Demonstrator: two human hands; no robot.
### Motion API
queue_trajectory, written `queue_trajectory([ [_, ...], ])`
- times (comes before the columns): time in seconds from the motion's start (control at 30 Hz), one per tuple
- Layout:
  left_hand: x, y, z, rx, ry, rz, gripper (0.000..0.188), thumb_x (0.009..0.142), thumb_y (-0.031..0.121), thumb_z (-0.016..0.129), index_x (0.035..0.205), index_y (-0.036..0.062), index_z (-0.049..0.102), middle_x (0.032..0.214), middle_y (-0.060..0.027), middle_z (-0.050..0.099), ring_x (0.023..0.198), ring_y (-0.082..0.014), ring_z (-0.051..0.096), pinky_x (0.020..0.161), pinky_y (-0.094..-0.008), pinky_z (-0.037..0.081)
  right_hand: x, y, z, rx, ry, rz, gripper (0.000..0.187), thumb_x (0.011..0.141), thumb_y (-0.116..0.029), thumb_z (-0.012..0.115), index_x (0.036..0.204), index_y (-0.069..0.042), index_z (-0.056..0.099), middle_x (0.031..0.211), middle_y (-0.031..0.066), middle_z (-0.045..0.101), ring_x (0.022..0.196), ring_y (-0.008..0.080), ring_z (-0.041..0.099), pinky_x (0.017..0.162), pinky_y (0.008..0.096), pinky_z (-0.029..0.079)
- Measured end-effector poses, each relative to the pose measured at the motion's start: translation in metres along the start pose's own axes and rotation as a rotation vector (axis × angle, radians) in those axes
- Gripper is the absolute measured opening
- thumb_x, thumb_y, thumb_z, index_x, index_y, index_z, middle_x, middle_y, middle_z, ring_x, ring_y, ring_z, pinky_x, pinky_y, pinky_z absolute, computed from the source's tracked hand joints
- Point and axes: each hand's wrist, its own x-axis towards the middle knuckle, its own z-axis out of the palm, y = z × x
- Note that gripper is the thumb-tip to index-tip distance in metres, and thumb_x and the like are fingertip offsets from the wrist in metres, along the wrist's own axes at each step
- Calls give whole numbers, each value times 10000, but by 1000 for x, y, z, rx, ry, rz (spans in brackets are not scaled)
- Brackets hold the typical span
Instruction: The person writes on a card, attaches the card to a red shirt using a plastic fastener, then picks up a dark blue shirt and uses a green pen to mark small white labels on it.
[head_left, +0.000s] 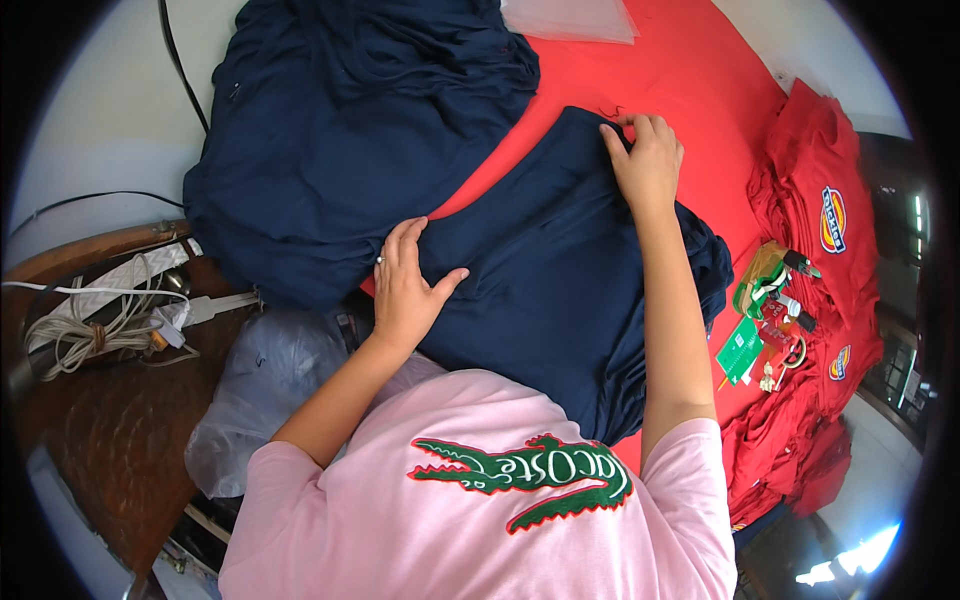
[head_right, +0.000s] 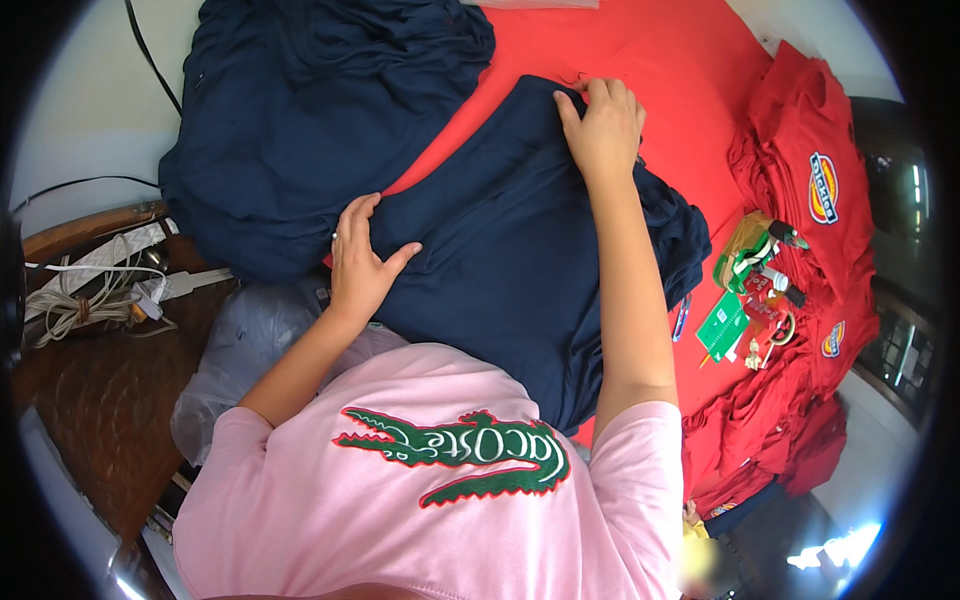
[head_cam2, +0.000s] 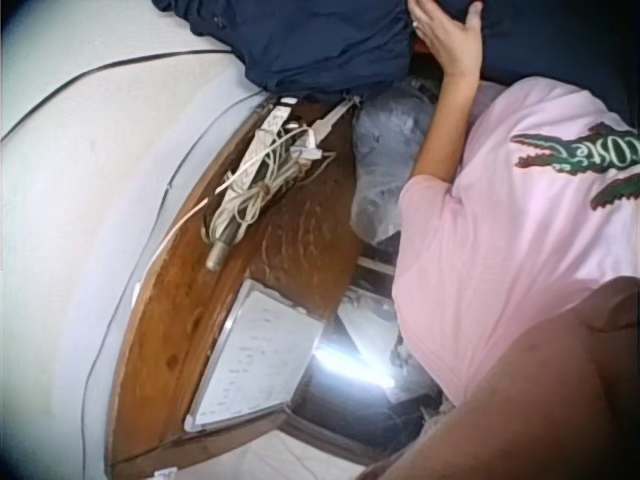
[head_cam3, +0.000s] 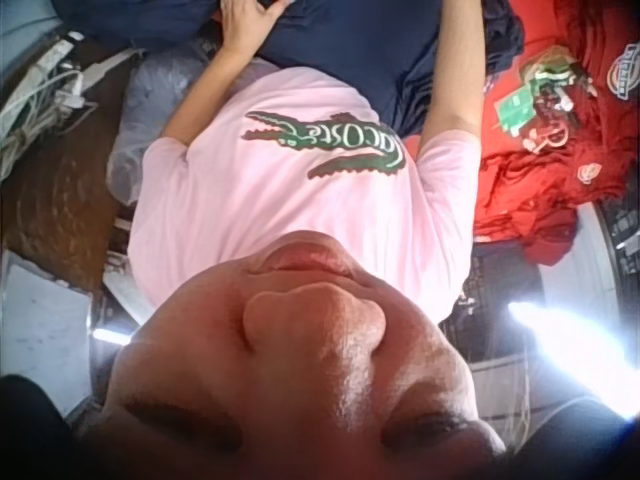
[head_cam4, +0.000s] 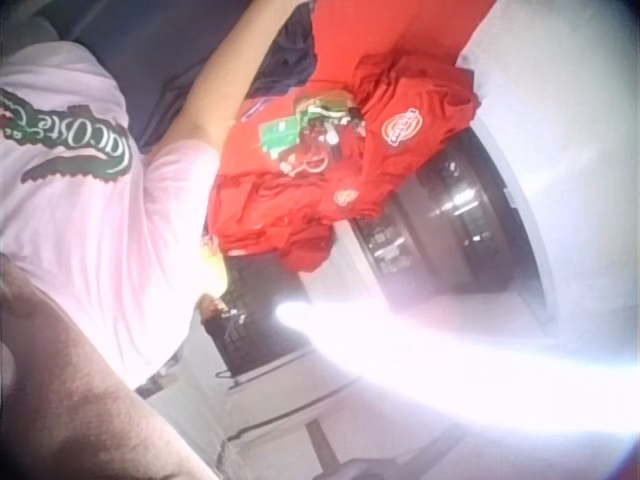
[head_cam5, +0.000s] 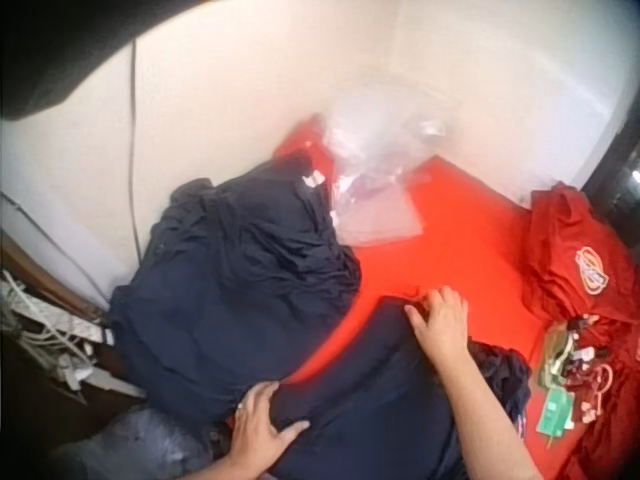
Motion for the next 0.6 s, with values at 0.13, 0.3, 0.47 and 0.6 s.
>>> queue_trajectory([
  [0.13, 3, 1, 0, -43, 0, -44, 845, 772, 304, 977, 1456, 31, 562, 1350, -139, 616, 1220, -330, 623, 1069, -467, 486, 26, -6, 30, 20, -154, -31, 367, 922, -272, 781, 1254, -114, 772, 1245, 113, 751, 1238, 316, 659, 1131, 488, 426],
  [0.3, -1, -2, 1, -152, 27, -98, 707, 804, 220, 941, 1411, 63, 615, 1167, -96, 641, 1120, -280, 641, 1031, -440, 484, 35, -14, 16, 195, -235, -24, 232, 865, -120, 744, 1088, -132, 805, 1101, 96, 750, 1130, 306, 671, 1099, 481, 430],
  [0.47, -5, -11, -10, -379, 31, 1, 468, 802, 27, 839, 1251, 83, 719, 924, -42, 629, 911, -250, 650, 905, -398, 508, 9, 3, -12, 434, -13, -136, 185, 802, 26, 685, 928, -95, 745, 1045, 77, 727, 1050, 308, 665, 1035, 452, 476],
  [0.6, -17, -7, -28, -318, -129, 449, 463, 688, -75, 790, 1121, 88, 806, 901, -55, 640, 849, -245, 660, 787, -383, 532, -29, 48, -46, 354, 141, -113, 218, 793, 72, 681, 900, -111, 732, 1079, 58, 723, 1080, 302, 668, 1009, 451, 503],
])
